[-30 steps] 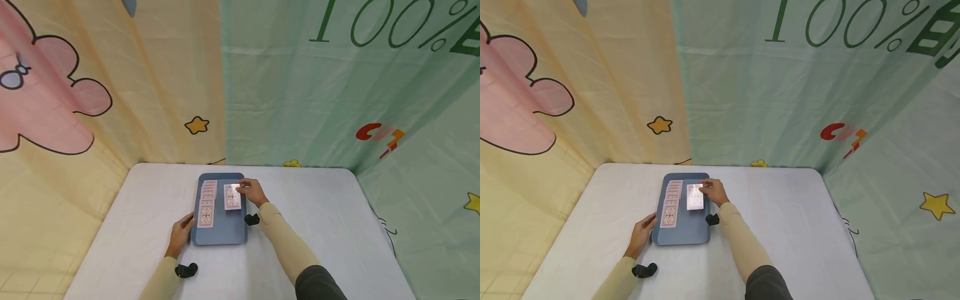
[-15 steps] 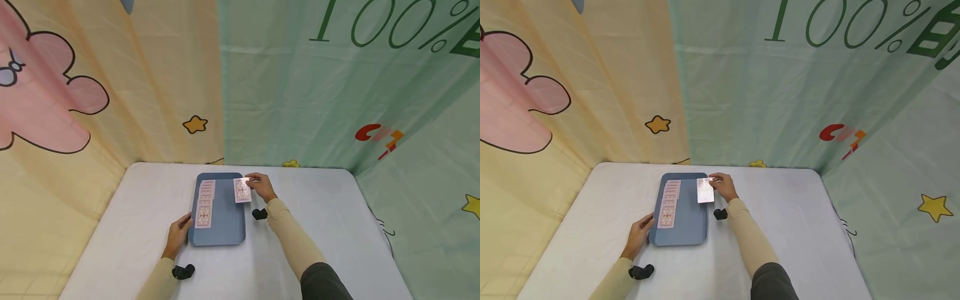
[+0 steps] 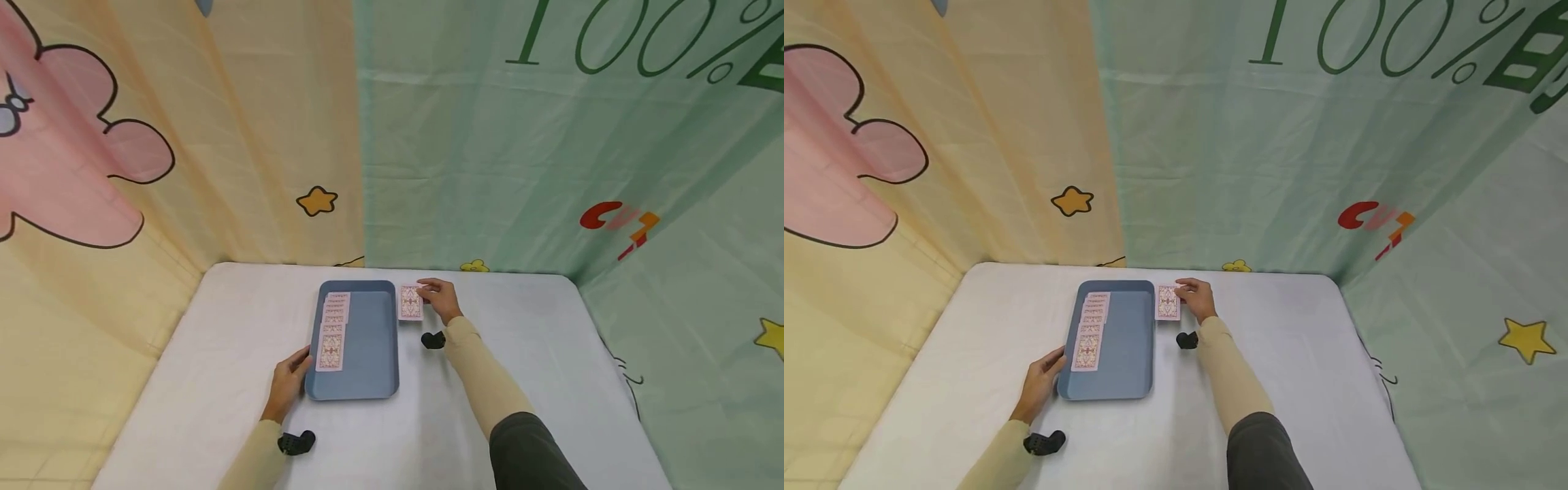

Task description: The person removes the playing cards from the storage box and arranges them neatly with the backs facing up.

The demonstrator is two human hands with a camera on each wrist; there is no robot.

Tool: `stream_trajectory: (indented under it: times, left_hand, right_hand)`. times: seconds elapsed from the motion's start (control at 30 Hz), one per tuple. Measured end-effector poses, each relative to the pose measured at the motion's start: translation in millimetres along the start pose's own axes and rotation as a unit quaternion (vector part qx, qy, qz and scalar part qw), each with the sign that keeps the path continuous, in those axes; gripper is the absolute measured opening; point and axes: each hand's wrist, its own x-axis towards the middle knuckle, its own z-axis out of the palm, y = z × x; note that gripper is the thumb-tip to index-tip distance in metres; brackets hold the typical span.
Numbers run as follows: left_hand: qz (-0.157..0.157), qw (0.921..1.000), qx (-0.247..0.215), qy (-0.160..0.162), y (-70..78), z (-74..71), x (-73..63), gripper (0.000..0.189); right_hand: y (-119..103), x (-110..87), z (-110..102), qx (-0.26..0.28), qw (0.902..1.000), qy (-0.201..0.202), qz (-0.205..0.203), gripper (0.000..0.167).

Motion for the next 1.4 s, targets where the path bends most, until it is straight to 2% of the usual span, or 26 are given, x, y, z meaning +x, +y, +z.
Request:
stream_trajectory:
  times: [0.27,0.7,0.9,1.2,1.4]
  left_hand:
    - [-0.003,1.0000,0.007,0.004,2.2,-1.4,1.8,0.043]
    - [0.004,0.9999,0.011,0.009,-2.5,-0.8,0.6,0.043]
    - [0.012,0.9997,0.009,0.017,-1.3,1.4,-0.3,0.043]
    - [-0.002,1.0000,-0.003,0.004,-1.9,0.0,3.9,0.042]
    - [0.001,0.9999,0.006,0.011,-0.5,1.2,0.6,0.043]
  right_hand:
    - [5.5,6.7,-6.1,0.004,0.9985,0.016,0.052,0.027]
    - [26.1,18.6,-7.0,-0.073,0.9904,0.026,0.115,0.026]
    - [26.6,24.8,-3.7,-0.096,0.9893,0.035,0.105,0.027]
    - [27.0,19.7,-4.6,-0.125,0.9870,0.059,0.082,0.032]
    - [33.8,11.8,-7.7,-0.145,0.9847,0.070,0.066,0.034]
